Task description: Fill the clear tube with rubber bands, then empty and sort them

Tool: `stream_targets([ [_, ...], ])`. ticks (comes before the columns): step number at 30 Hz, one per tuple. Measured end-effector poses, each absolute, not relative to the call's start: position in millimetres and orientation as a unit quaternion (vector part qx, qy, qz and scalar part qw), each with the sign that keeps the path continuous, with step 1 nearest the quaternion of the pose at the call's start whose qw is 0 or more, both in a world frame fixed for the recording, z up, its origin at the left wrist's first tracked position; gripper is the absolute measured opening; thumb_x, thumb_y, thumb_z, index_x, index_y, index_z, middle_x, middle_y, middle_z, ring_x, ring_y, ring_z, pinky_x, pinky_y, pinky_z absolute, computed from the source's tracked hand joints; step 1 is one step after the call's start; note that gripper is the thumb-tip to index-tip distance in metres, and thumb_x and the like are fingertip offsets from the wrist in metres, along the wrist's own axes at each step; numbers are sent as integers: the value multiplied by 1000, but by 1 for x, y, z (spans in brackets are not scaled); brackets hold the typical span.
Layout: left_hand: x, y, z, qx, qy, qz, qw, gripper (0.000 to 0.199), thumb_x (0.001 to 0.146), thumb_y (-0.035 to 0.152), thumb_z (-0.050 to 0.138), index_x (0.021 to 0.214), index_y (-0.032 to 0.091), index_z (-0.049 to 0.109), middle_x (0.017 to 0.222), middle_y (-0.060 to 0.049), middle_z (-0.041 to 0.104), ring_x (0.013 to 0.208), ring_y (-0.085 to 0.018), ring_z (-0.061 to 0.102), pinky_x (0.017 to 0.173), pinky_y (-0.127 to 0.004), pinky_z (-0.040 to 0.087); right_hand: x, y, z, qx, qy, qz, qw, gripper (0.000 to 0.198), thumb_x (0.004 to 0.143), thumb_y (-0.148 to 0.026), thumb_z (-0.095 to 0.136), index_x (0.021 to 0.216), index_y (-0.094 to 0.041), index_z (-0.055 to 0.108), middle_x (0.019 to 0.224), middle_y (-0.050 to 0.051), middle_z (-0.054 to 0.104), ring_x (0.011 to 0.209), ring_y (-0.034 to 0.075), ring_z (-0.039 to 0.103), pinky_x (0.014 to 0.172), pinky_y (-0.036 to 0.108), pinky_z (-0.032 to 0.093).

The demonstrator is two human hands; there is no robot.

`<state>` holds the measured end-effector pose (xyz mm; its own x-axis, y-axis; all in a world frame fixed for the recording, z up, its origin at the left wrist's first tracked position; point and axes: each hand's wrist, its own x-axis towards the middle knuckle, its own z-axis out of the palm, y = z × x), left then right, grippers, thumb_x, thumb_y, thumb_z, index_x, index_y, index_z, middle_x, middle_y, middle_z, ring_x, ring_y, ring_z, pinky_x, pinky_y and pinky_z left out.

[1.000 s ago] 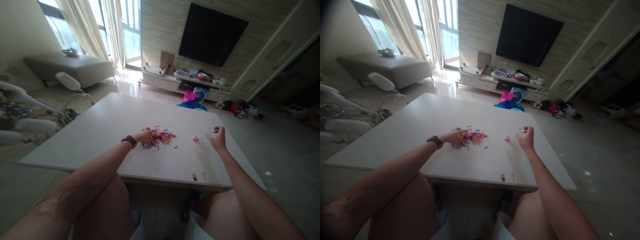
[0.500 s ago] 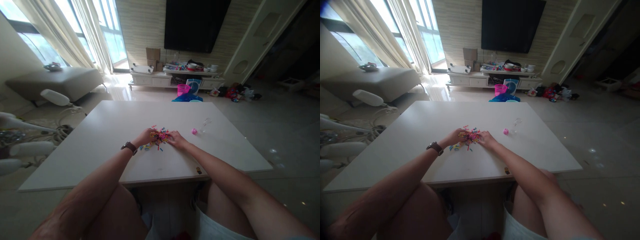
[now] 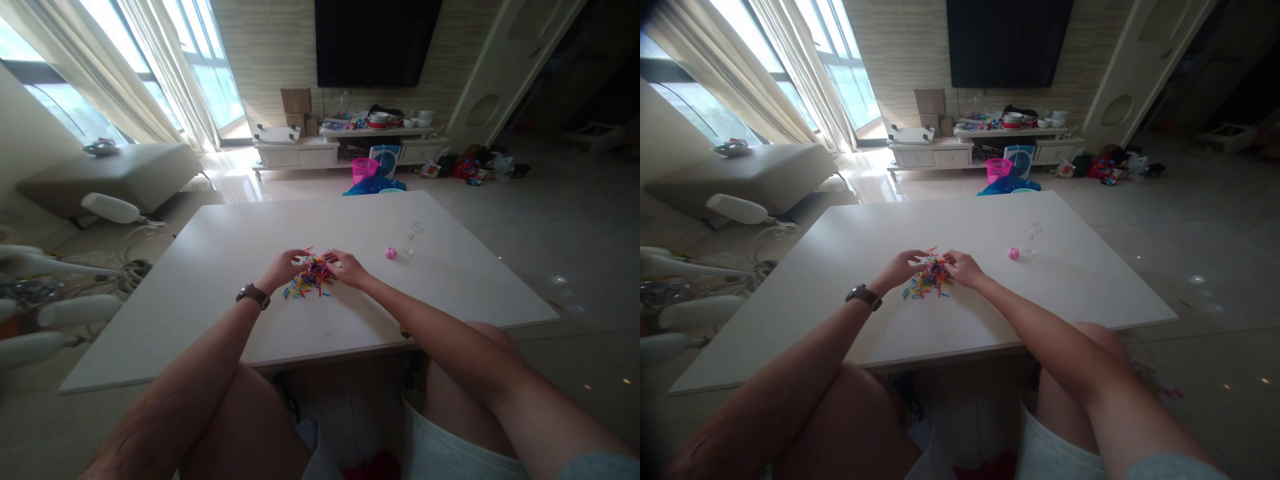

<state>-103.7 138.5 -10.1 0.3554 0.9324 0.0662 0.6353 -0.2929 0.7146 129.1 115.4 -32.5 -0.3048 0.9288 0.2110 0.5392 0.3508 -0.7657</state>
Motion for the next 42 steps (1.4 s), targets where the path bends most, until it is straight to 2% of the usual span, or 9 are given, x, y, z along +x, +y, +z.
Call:
stream_targets([
  [3, -100, 134, -16, 806, 503, 196, 241, 64, 70, 51, 80, 129, 27, 69, 144, -9, 57, 134, -33, 50, 116, -47, 38, 138, 118, -33, -510, -790, 218, 261, 27, 86, -14, 61, 111, -18, 68, 113, 9, 71, 102, 21, 67, 96, 34, 51],
  [7, -85, 125, -31, 825, 509, 97, 227, 111, 54, 53, 90, 153, 37, 44, 167, -9, 24, 145, -46, 30, 114, -57, 34, 158, 123, -36, -564, -800, 165, 122, 46, 75, -25, 76, 120, -18, 67, 117, 14, 65, 108, 28, 63, 95, 37, 50],
  [10, -72, 124, -40, 838, 498, 77, 212, 89, 64, 48, 85, 146, 37, 53, 160, -8, 36, 140, -43, 37, 112, -56, 37, 168, 124, -37, -563, -806, 178, 41, 61, 60, -22, 84, 119, -21, 68, 115, 11, 64, 94, 25, 64, 80, 30, 52],
  [17, -70, 135, -36, 841, 463, 175, 218, 25, 77, 20, 64, 99, 20, 75, 114, -10, 68, 112, -26, 62, 107, -41, 45, 155, 119, -42, -530, -815, 227, 65, 24, 68, -5, 69, 85, -21, 72, 81, 3, 69, 75, 17, 62, 69, 24, 44],
  [27, -104, 141, -10, 749, 515, 271, 317, 44, 84, 46, 63, 121, 21, 65, 121, -8, 68, 95, -22, 68, 82, -35, 56, 147, 117, -36, -500, -817, 247, 146, 24, 68, 0, 63, 82, -18, 70, 80, 1, 70, 74, 14, 61, 68, 22, 44],
  [31, -117, 142, -16, 782, 517, 186, 293, 75, 72, 54, 76, 139, 27, 57, 141, -10, 55, 121, -29, 59, 101, -41, 51, 139, 114, -36, -485, -817, 213, 228, 22, 76, -13, 71, 98, -16, 70, 100, 7, 68, 91, 18, 63, 84, 28, 49],
  [34, -123, 141, -29, 834, 486, 72, 251, 108, 50, 47, 91, 149, 33, 49, 150, -10, 45, 135, -36, 46, 114, -47, 40, 137, 109, -45, -473, -829, 196, 225, 63, 68, -35, 87, 125, -21, 65, 128, 13, 60, 116, 28, 57, 101, 40, 46],
  [37, -118, 140, -40, 849, 475, 53, 228, 98, 54, 39, 89, 145, 31, 55, 142, -11, 51, 132, -38, 48, 113, -48, 40, 136, 103, -59, -472, -841, 195, 177, 86, 61, -46, 92, 138, -29, 59, 146, 13, 49, 131, 36, 48, 108, 51, 42],
  [42, -94, 141, -46, 862, 422, 139, 244, 54, 67, 29, 76, 120, 20, 71, 108, -10, 66, 102, -28, 63, 95, -39, 52, 130, 102, -70, -433, -852, 191, 226, 36, 84, -28, 77, 118, -21, 71, 126, 12, 62, 119, 27, 57, 104, 41, 46],
])
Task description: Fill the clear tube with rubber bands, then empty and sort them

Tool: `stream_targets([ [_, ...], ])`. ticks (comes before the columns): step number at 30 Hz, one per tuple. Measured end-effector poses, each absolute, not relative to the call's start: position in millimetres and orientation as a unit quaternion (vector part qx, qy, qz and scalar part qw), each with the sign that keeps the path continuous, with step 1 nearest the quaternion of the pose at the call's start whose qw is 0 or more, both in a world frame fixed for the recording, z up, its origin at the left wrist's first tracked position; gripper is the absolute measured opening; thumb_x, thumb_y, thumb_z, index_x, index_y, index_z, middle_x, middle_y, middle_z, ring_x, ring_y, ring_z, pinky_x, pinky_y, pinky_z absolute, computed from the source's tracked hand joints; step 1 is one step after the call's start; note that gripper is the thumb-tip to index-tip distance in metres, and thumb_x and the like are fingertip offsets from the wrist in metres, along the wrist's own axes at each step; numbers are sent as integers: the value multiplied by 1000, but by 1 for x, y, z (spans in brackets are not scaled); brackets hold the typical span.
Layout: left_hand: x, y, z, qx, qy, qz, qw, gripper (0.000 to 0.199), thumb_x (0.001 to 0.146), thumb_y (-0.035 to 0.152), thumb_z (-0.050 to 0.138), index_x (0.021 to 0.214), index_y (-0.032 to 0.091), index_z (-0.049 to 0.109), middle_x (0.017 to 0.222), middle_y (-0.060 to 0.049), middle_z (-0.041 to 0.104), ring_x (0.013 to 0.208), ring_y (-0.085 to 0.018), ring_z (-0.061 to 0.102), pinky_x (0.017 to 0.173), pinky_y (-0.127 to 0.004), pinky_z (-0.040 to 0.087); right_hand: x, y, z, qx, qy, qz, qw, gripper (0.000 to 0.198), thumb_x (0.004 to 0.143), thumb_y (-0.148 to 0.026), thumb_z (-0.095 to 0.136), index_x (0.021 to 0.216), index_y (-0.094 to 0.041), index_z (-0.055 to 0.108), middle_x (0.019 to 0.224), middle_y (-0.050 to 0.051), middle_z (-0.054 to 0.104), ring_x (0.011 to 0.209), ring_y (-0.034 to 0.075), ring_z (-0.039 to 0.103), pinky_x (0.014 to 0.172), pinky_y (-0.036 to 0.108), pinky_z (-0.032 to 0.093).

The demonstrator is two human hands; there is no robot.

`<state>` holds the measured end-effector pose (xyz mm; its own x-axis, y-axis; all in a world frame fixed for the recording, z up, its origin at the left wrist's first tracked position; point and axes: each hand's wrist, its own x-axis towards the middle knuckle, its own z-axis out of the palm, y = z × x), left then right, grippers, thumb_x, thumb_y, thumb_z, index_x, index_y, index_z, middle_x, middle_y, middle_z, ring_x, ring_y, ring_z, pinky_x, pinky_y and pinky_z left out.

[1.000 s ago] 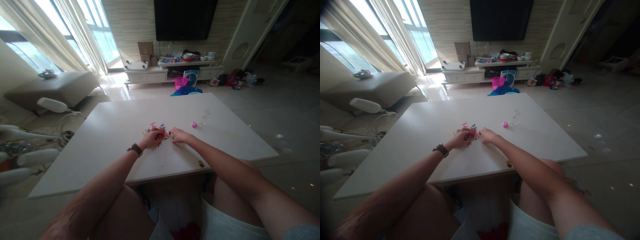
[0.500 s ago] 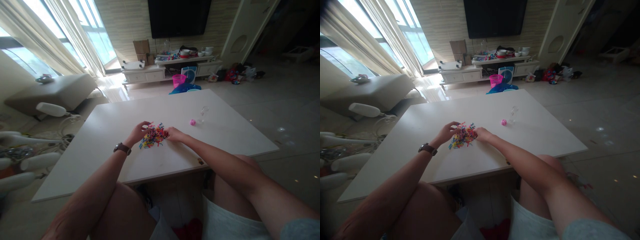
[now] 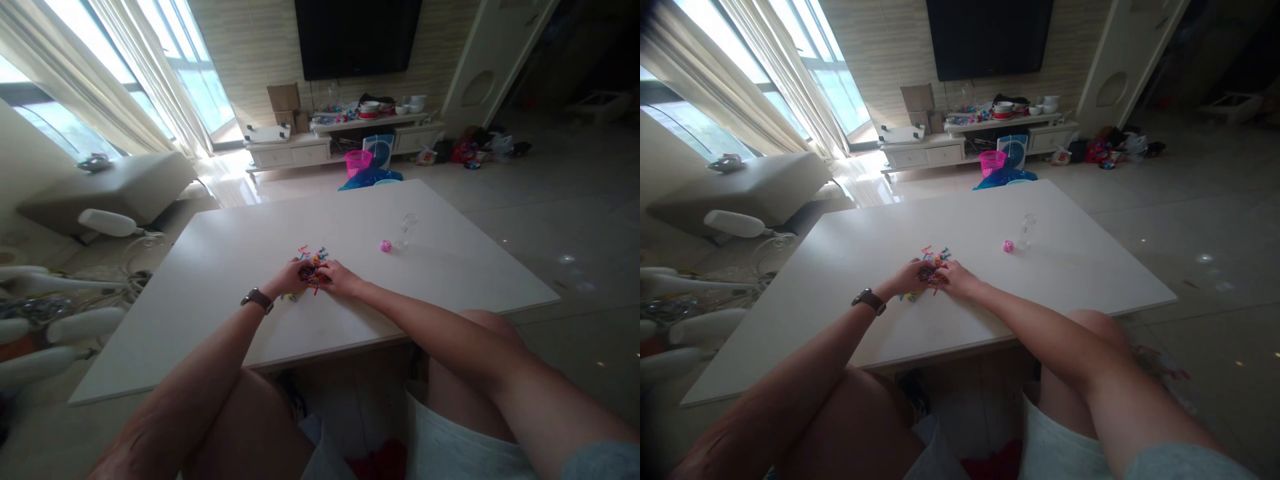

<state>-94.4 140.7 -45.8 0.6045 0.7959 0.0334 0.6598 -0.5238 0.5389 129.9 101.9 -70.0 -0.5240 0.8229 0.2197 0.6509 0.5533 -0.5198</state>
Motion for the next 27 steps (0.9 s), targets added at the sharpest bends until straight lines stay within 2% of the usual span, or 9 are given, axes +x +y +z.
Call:
stream_targets([
  [5, -89, 143, -39, 835, 431, 210, 269, 31, 71, 27, 70, 100, 18, 74, 97, -8, 71, 90, -24, 65, 84, -36, 52, 126, 103, -60, -447, -831, 212, 253, 14, 88, -14, 68, 99, -18, 75, 103, 8, 65, 96, 19, 63, 89, 30, 50],
  [9, -101, 144, -24, 800, 467, 260, 273, 34, 78, 34, 66, 106, 16, 73, 93, -6, 73, 83, -20, 64, 80, -32, 51, 125, 105, -49, -469, -803, 216, 298, 13, 87, -9, 64, 91, -17, 73, 99, 6, 66, 90, 17, 63, 86, 28, 48],
  [13, -111, 144, -15, 773, 502, 268, 279, 43, 83, 46, 65, 115, 18, 72, 92, -5, 73, 80, -19, 63, 77, -31, 50, 127, 108, -43, -464, -791, 209, 340, 16, 90, -19, 65, 106, -19, 69, 105, 6, 69, 97, 19, 63, 89, 29, 47],
  [16, -111, 143, -14, 761, 511, 257, 307, 51, 82, 53, 66, 120, 20, 72, 100, -7, 74, 85, -20, 65, 77, -31, 52, 130, 111, -43, -489, -788, 189, 322, 28, 90, -29, 66, 118, -22, 64, 112, 6, 69, 105, 21, 62, 94, 32, 46],
  [18, -109, 141, -13, 753, 511, 250, 331, 55, 80, 55, 67, 122, 20, 71, 106, -9, 74, 90, -22, 67, 75, -30, 53, 134, 113, -45, -531, -776, 165, 298, 29, 92, -33, 63, 118, -22, 64, 115, 8, 69, 110, 24, 61, 98, 35, 46],
  [23, -108, 139, -10, 739, 537, 205, 350, 49, 83, 57, 63, 112, 20, 76, 104, -10, 76, 90, -24, 69, 67, -29, 53, 145, 119, -60, -658, -692, 181, 234, 34, 98, -36, 50, 125, -18, 61, 132, 16, 63, 126, 31, 55, 106, 46, 43],
  [25, -110, 140, -10, 736, 550, 198, 341, 45, 83, 54, 62, 108, 19, 77, 99, -10, 77, 87, -23, 70, 68, -29, 53, 144, 118, -67, -657, -688, 215, 222, 37, 98, -36, 51, 129, -18, 59, 144, 17, 56, 138, 31, 46, 112, 48, 38],
  [27, -112, 142, -11, 733, 557, 208, 330, 43, 82, 51, 62, 105, 18, 77, 97, -9, 77, 86, -23, 70, 71, -30, 53, 139, 115, -71, -613, -707, 259, 237, 39, 97, -36, 53, 132, -19, 56, 147, 14, 54, 139, 29, 47, 114, 46, 37],
])
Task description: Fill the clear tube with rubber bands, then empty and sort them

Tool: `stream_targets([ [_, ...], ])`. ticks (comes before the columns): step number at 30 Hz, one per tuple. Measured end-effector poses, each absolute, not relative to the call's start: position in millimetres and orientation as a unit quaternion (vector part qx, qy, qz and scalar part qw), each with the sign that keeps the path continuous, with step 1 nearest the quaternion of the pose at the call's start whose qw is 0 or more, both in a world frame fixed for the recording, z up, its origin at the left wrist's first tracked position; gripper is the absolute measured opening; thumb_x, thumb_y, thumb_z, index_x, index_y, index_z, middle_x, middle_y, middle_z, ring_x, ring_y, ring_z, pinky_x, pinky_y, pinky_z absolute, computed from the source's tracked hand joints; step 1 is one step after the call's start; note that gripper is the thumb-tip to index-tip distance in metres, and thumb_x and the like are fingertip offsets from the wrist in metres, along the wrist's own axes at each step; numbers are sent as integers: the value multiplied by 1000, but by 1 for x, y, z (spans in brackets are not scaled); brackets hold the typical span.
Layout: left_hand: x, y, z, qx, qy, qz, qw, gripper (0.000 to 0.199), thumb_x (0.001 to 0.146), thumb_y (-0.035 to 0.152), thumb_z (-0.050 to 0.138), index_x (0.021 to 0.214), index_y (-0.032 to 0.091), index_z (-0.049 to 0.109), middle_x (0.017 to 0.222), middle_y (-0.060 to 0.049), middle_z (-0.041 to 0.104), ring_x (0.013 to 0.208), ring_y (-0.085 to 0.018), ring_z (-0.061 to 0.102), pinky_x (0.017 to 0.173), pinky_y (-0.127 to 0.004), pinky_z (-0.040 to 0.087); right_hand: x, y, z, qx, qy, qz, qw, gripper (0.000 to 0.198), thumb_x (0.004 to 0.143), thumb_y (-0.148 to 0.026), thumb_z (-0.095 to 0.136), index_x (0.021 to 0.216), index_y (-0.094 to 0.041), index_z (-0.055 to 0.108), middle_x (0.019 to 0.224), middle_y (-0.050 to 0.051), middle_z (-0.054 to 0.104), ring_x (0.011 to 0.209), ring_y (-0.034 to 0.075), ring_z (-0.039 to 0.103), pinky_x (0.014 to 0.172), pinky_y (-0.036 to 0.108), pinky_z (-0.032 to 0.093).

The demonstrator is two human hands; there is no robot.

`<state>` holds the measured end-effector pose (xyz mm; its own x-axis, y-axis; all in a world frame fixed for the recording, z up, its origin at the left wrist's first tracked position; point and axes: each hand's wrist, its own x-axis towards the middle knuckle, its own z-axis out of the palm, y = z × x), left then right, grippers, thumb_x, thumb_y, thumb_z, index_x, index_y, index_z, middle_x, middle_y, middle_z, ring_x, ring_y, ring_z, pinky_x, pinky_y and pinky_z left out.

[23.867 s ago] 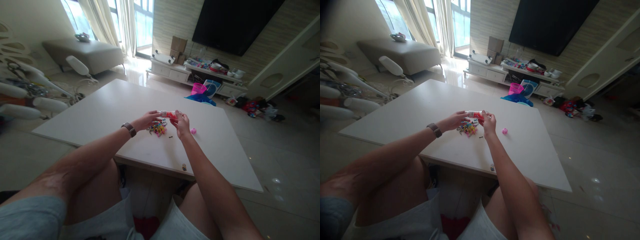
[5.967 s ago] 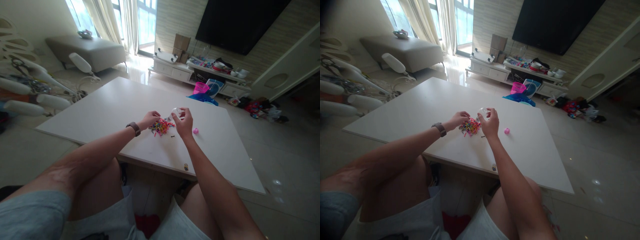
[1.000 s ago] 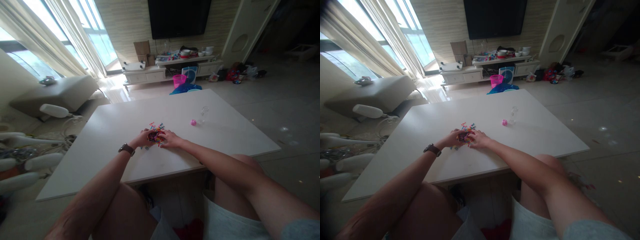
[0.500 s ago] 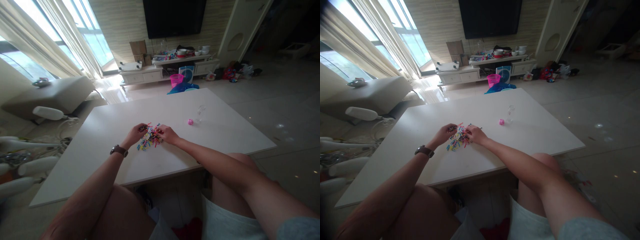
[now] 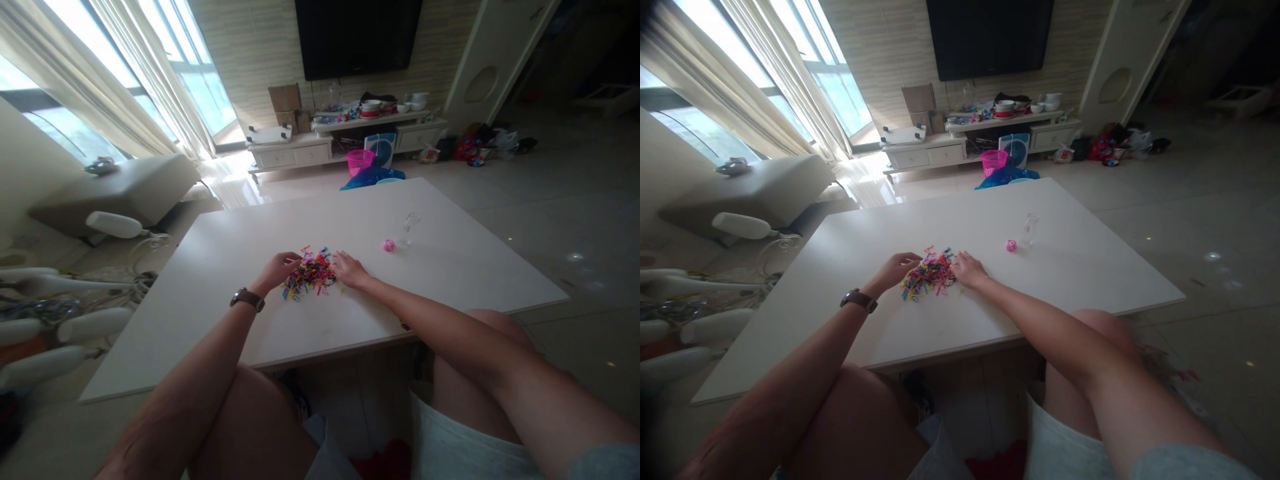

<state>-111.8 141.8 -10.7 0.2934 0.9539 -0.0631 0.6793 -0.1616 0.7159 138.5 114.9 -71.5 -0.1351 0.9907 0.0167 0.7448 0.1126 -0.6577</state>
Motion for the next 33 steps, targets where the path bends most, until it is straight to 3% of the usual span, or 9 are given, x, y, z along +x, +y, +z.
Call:
stream_targets([
  [3, -114, 144, -14, 730, 558, 219, 327, 42, 81, 48, 62, 103, 16, 77, 95, -10, 77, 87, -24, 71, 75, -31, 53, 124, 106, -72, -498, -743, 349, 279, 39, 96, -34, 54, 133, -22, 55, 129, 7, 67, 114, 21, 63, 103, 36, 46],
  [5, -115, 145, -15, 729, 558, 218, 330, 41, 80, 47, 62, 102, 16, 77, 95, -10, 77, 87, -24, 71, 76, -32, 54, 116, 101, -70, -458, -746, 371, 310, 35, 95, -34, 55, 128, -23, 57, 118, 3, 70, 103, 17, 66, 96, 32, 49],
  [10, -117, 145, -17, 726, 574, 191, 328, 44, 79, 45, 63, 109, 16, 75, 103, -11, 76, 93, -25, 71, 80, -33, 54, 122, 106, -63, -565, -705, 249, 349, 24, 94, -28, 51, 112, -19, 64, 118, 8, 69, 110, 20, 63, 101, 34, 46],
  [15, -118, 146, -28, 751, 558, 154, 317, 64, 68, 43, 75, 128, 21, 68, 125, -11, 71, 112, -30, 66, 96, -40, 52, 135, 110, -69, -624, -715, 213, 231, 34, 98, -31, 49, 129, -20, 60, 143, 13, 59, 136, 27, 51, 114, 47, 37],
  [18, -114, 148, -36, 766, 517, 175, 338, 60, 64, 37, 77, 121, 19, 71, 121, -11, 73, 110, -30, 67, 99, -42, 51, 132, 104, -71, -544, -787, 211, 201, 38, 97, -34, 55, 133, -24, 59, 152, 10, 52, 145, 27, 42, 118, 50, 32],
  [23, -110, 149, -35, 758, 493, 220, 366, 42, 62, 24, 71, 104, 16, 75, 103, -10, 77, 97, -28, 71, 83, -39, 58, 126, 97, -65, -463, -809, 261, 249, 37, 92, -32, 61, 128, -25, 64, 126, 6, 70, 112, 22, 66, 99, 36, 48],
  [25, -110, 148, -31, 757, 498, 235, 352, 35, 64, 24, 70, 98, 16, 76, 97, -10, 77, 93, -27, 71, 81, -38, 57, 128, 97, -65, -456, -804, 273, 265, 44, 88, -35, 68, 129, -23, 62, 119, 5, 72, 102, 20, 68, 93, 32, 49],
  [28, -110, 147, -26, 757, 499, 258, 334, 30, 68, 30, 72, 94, 16, 75, 94, -10, 77, 88, -25, 71, 83, -40, 56, 131, 98, -66, -450, -810, 269, 264, 60, 78, -37, 79, 132, -21, 59, 123, 8, 71, 106, 22, 67, 95, 33, 48],
  [33, -107, 146, -21, 736, 513, 300, 324, 31, 74, 41, 71, 92, 16, 75, 91, -10, 77, 86, -24, 70, 83, -38, 55, 132, 98, -66, -445, -819, 252, 261, 49, 84, -33, 73, 130, -21, 60, 121, 8, 71, 109, 23, 66, 97, 35, 47],
])
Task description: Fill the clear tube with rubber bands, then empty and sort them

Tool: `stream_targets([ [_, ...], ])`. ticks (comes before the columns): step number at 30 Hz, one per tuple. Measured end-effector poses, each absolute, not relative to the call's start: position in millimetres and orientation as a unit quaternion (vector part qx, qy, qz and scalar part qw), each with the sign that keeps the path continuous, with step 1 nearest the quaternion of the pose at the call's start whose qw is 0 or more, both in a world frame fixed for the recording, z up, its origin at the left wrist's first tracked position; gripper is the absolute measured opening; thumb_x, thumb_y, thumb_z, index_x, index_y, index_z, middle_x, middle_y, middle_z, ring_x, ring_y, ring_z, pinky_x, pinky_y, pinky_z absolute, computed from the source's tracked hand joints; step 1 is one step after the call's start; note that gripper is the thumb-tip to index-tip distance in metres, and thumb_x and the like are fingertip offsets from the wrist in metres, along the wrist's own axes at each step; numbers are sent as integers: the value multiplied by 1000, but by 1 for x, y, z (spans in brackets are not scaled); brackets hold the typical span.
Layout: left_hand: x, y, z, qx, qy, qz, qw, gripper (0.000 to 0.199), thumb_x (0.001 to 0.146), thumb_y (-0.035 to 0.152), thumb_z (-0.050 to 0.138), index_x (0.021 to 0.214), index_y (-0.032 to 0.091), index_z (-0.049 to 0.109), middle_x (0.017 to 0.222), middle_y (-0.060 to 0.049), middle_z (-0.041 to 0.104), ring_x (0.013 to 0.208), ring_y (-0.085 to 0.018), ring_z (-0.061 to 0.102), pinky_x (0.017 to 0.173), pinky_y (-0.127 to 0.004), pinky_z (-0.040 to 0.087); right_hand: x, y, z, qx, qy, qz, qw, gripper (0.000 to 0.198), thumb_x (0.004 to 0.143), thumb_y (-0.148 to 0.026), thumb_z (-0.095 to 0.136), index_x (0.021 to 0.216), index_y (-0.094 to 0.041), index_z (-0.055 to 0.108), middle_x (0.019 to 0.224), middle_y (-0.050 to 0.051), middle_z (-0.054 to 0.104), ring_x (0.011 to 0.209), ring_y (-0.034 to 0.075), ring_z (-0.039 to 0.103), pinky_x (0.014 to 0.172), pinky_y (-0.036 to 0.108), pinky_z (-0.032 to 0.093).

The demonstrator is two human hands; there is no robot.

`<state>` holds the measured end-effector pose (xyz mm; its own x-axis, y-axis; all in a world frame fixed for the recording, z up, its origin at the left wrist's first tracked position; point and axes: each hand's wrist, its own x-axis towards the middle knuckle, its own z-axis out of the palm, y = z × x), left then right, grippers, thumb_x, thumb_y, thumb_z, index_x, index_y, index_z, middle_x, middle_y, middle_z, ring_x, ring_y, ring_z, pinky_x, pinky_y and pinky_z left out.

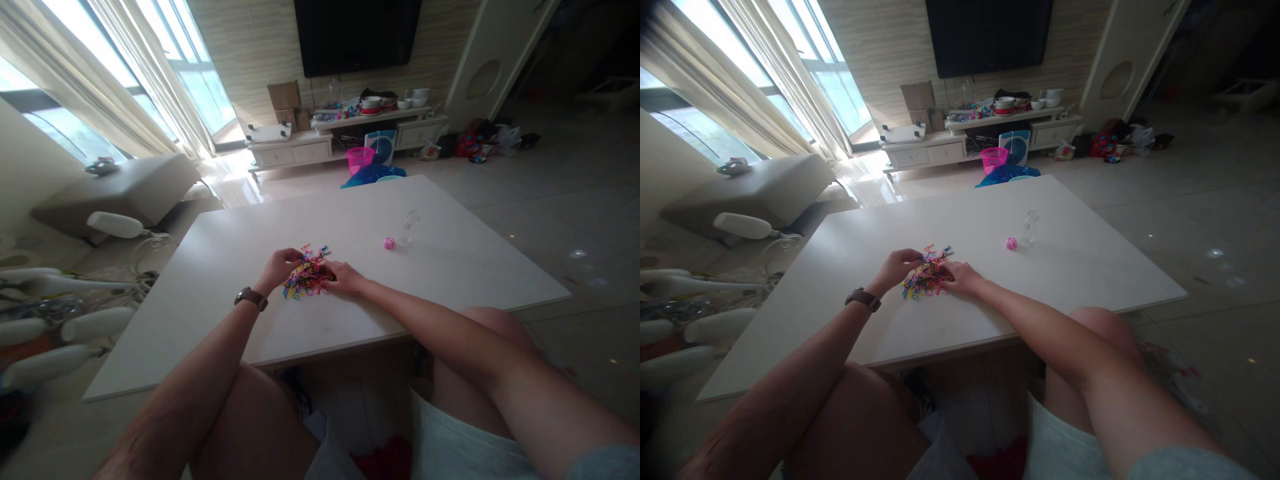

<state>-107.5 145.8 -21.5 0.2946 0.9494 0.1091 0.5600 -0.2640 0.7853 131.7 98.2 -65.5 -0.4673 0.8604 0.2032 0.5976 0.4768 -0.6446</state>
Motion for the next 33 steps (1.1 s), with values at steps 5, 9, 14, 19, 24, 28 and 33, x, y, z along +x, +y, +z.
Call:
stream_targets([
  [5, -107, 143, -23, 752, 504, 260, 335, 36, 78, 47, 71, 98, 18, 76, 101, -10, 76, 99, -26, 69, 92, -40, 53, 130, 96, -64, -450, -818, 243, 263, 46, 85, -31, 71, 128, -22, 62, 122, 7, 71, 111, 23, 66, 99, 36, 47],
  [9, -105, 139, -27, 809, 448, 205, 319, 62, 62, 49, 85, 118, 23, 74, 123, -11, 70, 114, -30, 64, 103, -43, 48, 130, 96, -67, -451, -817, 238, 267, 48, 85, -33, 72, 130, -22, 61, 126, 9, 69, 114, 24, 65, 101, 37, 46],
  [14, -101, 140, -33, 825, 435, 178, 314, 45, 66, 37, 78, 107, 20, 77, 114, -11, 73, 103, -28, 67, 97, -41, 51, 129, 97, -67, -445, -821, 240, 265, 43, 86, -36, 70, 127, -23, 63, 125, 8, 70, 115, 24, 65, 102, 37, 46],
  [19, -101, 142, -29, 806, 477, 192, 293, 24, 73, 34, 68, 89, 18, 76, 90, -6, 75, 84, -22, 66, 80, -34, 52, 129, 96, -64, -451, -823, 233, 252, 42, 86, -37, 71, 125, -22, 65, 123, 8, 70, 115, 24, 64, 102, 38, 46],
  [24, -98, 137, -13, 786, 496, 232, 287, 30, 81, 47, 63, 84, 18, 72, 78, -3, 72, 72, -18, 60, 69, -30, 45, 129, 96, -64, -453, -826, 227, 247, 42, 85, -34, 71, 125, -21, 65, 124, 9, 70, 116, 25, 64, 103, 39, 45],
  [28, -95, 133, -8, 777, 515, 227, 282, 38, 84, 52, 59, 79, 18, 73, 67, 0, 66, 67, -17, 54, 64, -29, 41, 128, 95, -63, -453, -828, 219, 248, 40, 85, -33, 71, 124, -22, 66, 124, 8, 70, 117, 25, 63, 103, 39, 45],
  [33, -96, 137, -16, 789, 500, 229, 273, 46, 91, 56, 50, 86, 19, 77, 84, -5, 73, 82, -21, 62, 75, -32, 46, 128, 95, -64, -454, -827, 218, 251, 39, 85, -33, 71, 122, -23, 66, 125, 9, 70, 115, 25, 63, 102, 40, 45],
])
